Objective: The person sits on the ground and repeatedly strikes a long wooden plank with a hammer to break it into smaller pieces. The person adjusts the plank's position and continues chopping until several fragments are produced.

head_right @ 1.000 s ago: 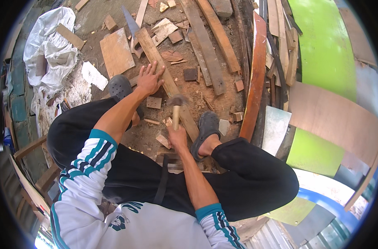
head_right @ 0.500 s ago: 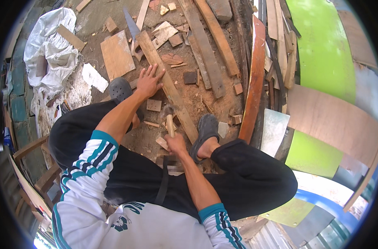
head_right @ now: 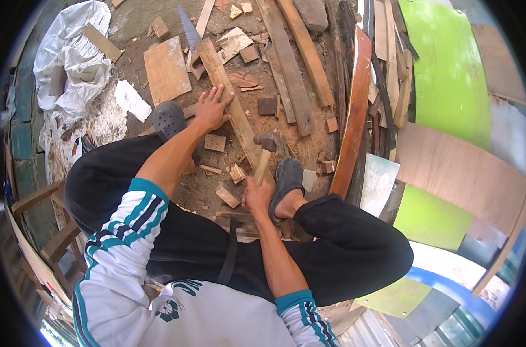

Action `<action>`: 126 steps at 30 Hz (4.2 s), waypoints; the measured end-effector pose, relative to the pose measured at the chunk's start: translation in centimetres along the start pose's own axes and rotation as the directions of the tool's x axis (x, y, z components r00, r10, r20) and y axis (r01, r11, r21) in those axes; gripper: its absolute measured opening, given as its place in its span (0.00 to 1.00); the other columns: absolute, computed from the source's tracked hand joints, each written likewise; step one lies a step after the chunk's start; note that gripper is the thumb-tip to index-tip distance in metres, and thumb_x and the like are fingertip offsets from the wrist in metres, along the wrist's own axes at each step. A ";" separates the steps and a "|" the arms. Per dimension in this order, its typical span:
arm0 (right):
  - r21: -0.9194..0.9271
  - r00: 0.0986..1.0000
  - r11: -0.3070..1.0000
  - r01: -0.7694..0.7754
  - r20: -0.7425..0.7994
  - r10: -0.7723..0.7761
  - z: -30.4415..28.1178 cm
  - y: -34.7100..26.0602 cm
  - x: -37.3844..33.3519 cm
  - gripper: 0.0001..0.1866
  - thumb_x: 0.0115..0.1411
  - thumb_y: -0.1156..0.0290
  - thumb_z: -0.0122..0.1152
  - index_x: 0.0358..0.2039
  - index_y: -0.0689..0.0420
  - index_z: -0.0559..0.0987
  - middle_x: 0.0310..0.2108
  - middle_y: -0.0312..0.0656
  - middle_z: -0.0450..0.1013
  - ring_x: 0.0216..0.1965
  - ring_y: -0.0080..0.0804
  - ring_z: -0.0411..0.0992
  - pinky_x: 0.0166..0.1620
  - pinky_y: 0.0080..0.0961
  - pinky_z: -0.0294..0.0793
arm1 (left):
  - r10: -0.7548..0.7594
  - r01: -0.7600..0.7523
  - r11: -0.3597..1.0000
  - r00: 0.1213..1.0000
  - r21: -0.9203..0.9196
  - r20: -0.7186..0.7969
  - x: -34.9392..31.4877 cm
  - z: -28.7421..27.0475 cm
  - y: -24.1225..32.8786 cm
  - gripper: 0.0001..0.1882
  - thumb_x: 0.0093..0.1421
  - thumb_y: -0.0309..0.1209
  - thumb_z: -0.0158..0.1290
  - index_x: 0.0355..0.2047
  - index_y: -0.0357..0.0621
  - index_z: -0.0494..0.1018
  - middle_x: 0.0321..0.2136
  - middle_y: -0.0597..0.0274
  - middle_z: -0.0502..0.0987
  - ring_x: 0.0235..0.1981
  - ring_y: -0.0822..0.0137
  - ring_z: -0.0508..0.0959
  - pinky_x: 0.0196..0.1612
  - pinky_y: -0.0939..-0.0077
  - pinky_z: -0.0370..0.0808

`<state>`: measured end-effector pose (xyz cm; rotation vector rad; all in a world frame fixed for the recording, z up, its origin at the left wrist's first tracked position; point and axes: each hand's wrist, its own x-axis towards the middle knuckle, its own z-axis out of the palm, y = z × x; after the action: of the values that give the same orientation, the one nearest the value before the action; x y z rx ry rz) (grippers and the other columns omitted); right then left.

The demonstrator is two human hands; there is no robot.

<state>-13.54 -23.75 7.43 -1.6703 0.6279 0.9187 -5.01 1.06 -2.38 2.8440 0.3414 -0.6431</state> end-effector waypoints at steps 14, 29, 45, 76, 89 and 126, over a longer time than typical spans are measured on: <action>-0.009 0.981 0.982 -0.190 -0.029 0.189 -1.9 2.5 1.1 0.09 0.59 0.69 0.56 0.33 0.60 0.70 0.17 0.35 0.65 0.11 0.26 0.63 0.14 0.27 0.64 | -0.085 0.727 -0.168 0.663 -0.666 0.744 -7.3 10.7 7.9 0.30 0.69 0.55 0.37 0.31 0.40 0.73 0.25 0.61 0.74 0.22 0.67 0.71 0.25 0.66 0.72; -0.078 0.998 0.996 -0.052 0.013 0.053 -1.5 -0.3 0.6 0.09 0.60 0.69 0.56 0.31 0.60 0.68 0.15 0.35 0.63 0.11 0.26 0.63 0.12 0.27 0.61 | -0.140 0.784 0.156 0.619 -0.600 0.773 -3.9 5.0 3.1 0.18 0.69 0.39 0.41 0.25 0.46 0.72 0.21 0.60 0.72 0.23 0.67 0.72 0.28 0.69 0.72; 0.171 0.998 0.985 0.015 -0.055 -0.006 0.0 -2.9 1.0 0.08 0.61 0.71 0.53 0.31 0.62 0.68 0.14 0.36 0.63 0.11 0.25 0.63 0.12 0.27 0.61 | 0.103 -0.132 0.987 0.959 0.094 0.263 -1.2 0.0 0.0 0.44 0.59 0.26 0.49 0.72 0.68 0.44 0.74 0.68 0.38 0.73 0.63 0.45 0.72 0.55 0.44; -0.112 0.996 0.991 -0.070 -0.055 0.064 4.3 6.1 1.8 0.09 0.59 0.70 0.55 0.25 0.60 0.70 0.12 0.36 0.63 0.09 0.26 0.63 0.12 0.26 0.61 | 0.209 -0.209 0.978 0.978 -0.003 0.002 5.8 0.7 1.9 0.38 0.64 0.67 0.34 0.69 0.67 0.57 0.73 0.52 0.38 0.73 0.45 0.27 0.69 0.39 0.24; -0.194 0.969 0.976 0.102 -0.203 -0.142 2.0 5.4 0.6 0.14 0.56 0.65 0.60 0.26 0.66 0.75 0.16 0.47 0.71 0.19 0.37 0.73 0.28 0.36 0.71 | 0.207 -0.204 0.978 0.972 -0.043 0.113 5.5 0.1 1.6 0.48 0.56 0.72 0.45 0.71 0.62 0.52 0.73 0.49 0.37 0.73 0.45 0.26 0.69 0.39 0.25; 0.063 0.994 0.998 0.003 -0.108 0.004 0.9 1.4 0.0 0.09 0.60 0.68 0.57 0.32 0.61 0.70 0.15 0.35 0.64 0.10 0.25 0.63 0.12 0.25 0.62 | -0.219 0.542 0.554 0.827 -0.631 0.518 -2.3 6.6 0.3 0.16 0.64 0.36 0.46 0.41 0.35 0.73 0.29 0.50 0.77 0.26 0.57 0.77 0.29 0.54 0.74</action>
<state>-14.84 -23.29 6.52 -1.6714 0.7233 0.8040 -9.53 -1.31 -7.18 1.7638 0.9424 -0.8569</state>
